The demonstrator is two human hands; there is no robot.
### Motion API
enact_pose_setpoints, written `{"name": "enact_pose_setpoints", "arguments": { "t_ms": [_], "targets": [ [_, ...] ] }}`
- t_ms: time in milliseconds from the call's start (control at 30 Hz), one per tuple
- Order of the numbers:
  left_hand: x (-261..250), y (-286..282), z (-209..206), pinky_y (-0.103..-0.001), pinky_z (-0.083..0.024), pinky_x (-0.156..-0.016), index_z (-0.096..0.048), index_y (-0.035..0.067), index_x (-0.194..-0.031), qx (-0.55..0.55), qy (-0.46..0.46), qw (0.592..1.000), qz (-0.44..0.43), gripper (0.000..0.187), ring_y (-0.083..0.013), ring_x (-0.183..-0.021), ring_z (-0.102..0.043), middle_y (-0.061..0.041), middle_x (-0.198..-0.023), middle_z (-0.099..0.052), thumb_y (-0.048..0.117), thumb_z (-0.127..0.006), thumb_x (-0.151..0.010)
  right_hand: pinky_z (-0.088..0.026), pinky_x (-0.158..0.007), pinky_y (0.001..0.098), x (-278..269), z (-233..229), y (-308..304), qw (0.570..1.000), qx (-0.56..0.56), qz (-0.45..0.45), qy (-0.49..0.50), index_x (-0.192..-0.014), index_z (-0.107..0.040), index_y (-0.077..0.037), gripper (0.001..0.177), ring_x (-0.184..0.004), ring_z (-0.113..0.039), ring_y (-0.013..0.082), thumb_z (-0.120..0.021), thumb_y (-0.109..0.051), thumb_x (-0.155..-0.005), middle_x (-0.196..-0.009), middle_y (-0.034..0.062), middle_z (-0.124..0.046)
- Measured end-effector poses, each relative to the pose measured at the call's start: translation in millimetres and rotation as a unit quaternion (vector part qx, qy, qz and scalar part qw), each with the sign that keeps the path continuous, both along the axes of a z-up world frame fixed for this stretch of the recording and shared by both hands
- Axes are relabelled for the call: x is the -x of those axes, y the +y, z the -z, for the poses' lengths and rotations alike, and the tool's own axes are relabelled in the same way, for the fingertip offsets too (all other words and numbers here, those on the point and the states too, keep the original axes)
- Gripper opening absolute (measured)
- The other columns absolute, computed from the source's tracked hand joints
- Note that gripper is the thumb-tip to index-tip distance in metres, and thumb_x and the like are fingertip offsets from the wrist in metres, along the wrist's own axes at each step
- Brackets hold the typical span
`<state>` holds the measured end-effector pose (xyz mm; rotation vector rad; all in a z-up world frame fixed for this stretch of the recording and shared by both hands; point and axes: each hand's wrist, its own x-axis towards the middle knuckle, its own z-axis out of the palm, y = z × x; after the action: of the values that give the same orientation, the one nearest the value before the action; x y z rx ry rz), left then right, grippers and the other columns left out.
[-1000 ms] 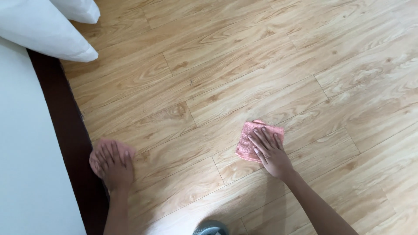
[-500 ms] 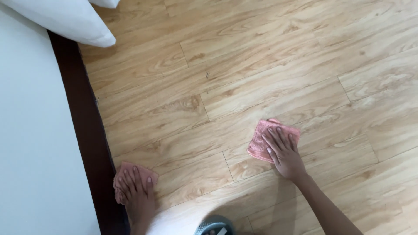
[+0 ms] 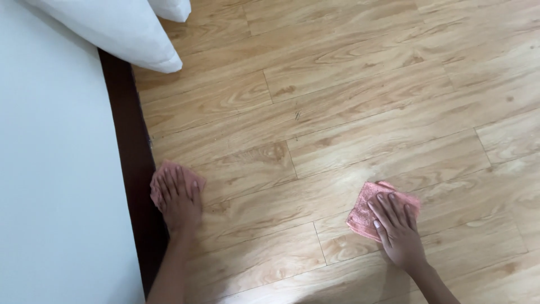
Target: The person wipes a light-colored wooden floor using two pink cloths, moving from the center of the room toward a sliding glass door. They clean the floor surface and the metal track of the door, maintaining a low posture throughout the task.
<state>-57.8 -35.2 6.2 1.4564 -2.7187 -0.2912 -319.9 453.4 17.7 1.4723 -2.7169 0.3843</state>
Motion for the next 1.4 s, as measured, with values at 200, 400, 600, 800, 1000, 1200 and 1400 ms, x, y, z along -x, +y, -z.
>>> {"name": "enact_pose_setpoints", "arguments": {
  "t_ms": [200,400,600,800,1000,1200,1400],
  "targets": [
    [56,-67,-15,-0.044,0.006,-0.126,0.001,0.022,-0.163,-0.095,-0.039,0.994,-0.032,0.067,-0.0251,-0.157,0.008,-0.008,-0.171,0.008,0.047,-0.017,-0.104,-0.017,-0.127,0.0489,2,8,3,1.0,-0.014,-0.001,0.02,-0.159,-0.036,-0.024,0.053,-0.16,-0.023,0.0246,-0.034,-0.029,-0.106,-0.169,0.0003,-0.032],
    [63,-62,-25,-0.043,0.011,-0.126,0.006,0.024,-0.162,-0.121,-0.053,0.99,-0.057,0.07,-0.022,-0.157,0.015,-0.003,-0.17,0.015,0.053,-0.012,-0.102,-0.015,-0.127,0.0479,4,10,6,0.999,-0.022,-0.007,0.025,-0.16,-0.033,-0.025,0.055,-0.161,-0.019,0.0231,-0.033,-0.032,-0.106,-0.17,-0.0012,-0.028],
    [3,-10,-5,-0.045,0.001,-0.126,-0.005,0.013,-0.163,-0.005,-0.005,0.999,0.036,0.067,-0.0318,-0.156,-0.002,-0.014,-0.17,-0.003,0.047,-0.018,-0.106,-0.013,-0.127,0.0473,3,5,6,1.0,-0.024,-0.012,0.005,-0.161,-0.03,-0.025,0.055,-0.161,-0.015,0.0224,-0.031,-0.032,-0.106,-0.171,-0.002,-0.024],
    [-89,123,-27,-0.046,-0.013,-0.127,-0.018,0.006,-0.163,0.113,0.018,0.991,0.072,0.067,-0.0364,-0.155,-0.019,-0.021,-0.168,-0.02,0.037,-0.03,-0.105,-0.017,-0.126,0.0479,4,7,7,1.0,-0.019,-0.013,0.014,-0.161,-0.031,-0.026,0.055,-0.16,-0.018,0.0218,-0.032,-0.032,-0.106,-0.171,-0.0029,-0.025],
    [-191,199,56,-0.058,-0.041,-0.118,-0.059,-0.004,-0.139,0.32,0.116,0.933,0.118,0.061,-0.0571,-0.136,-0.05,-0.036,-0.143,-0.056,0.038,-0.037,-0.1,-0.012,-0.125,0.0463,3,4,7,0.999,-0.034,-0.002,-0.013,-0.162,-0.026,-0.028,0.056,-0.161,-0.012,0.0191,-0.028,-0.034,-0.106,-0.172,-0.0046,-0.02],
    [-197,204,52,-0.05,-0.035,-0.122,-0.042,0.008,-0.157,0.27,0.025,0.959,0.087,0.068,-0.0434,-0.152,-0.038,-0.023,-0.164,-0.038,0.046,-0.033,-0.101,-0.012,-0.126,0.0444,4,6,10,0.999,-0.039,-0.012,0.001,-0.163,-0.025,-0.028,0.057,-0.16,-0.012,0.0193,-0.028,-0.035,-0.107,-0.172,-0.0047,-0.019],
    [-196,199,28,-0.051,-0.03,-0.122,-0.023,0.014,-0.162,0.149,0.019,0.983,0.106,0.073,-0.0385,-0.157,-0.023,-0.016,-0.17,-0.022,0.047,-0.035,-0.098,-0.013,-0.126,0.0447,7,6,15,0.999,-0.025,-0.025,0.022,-0.162,-0.028,-0.028,0.055,-0.16,-0.016,0.0194,-0.03,-0.033,-0.107,-0.171,-0.0039,-0.023]
  ]
}}
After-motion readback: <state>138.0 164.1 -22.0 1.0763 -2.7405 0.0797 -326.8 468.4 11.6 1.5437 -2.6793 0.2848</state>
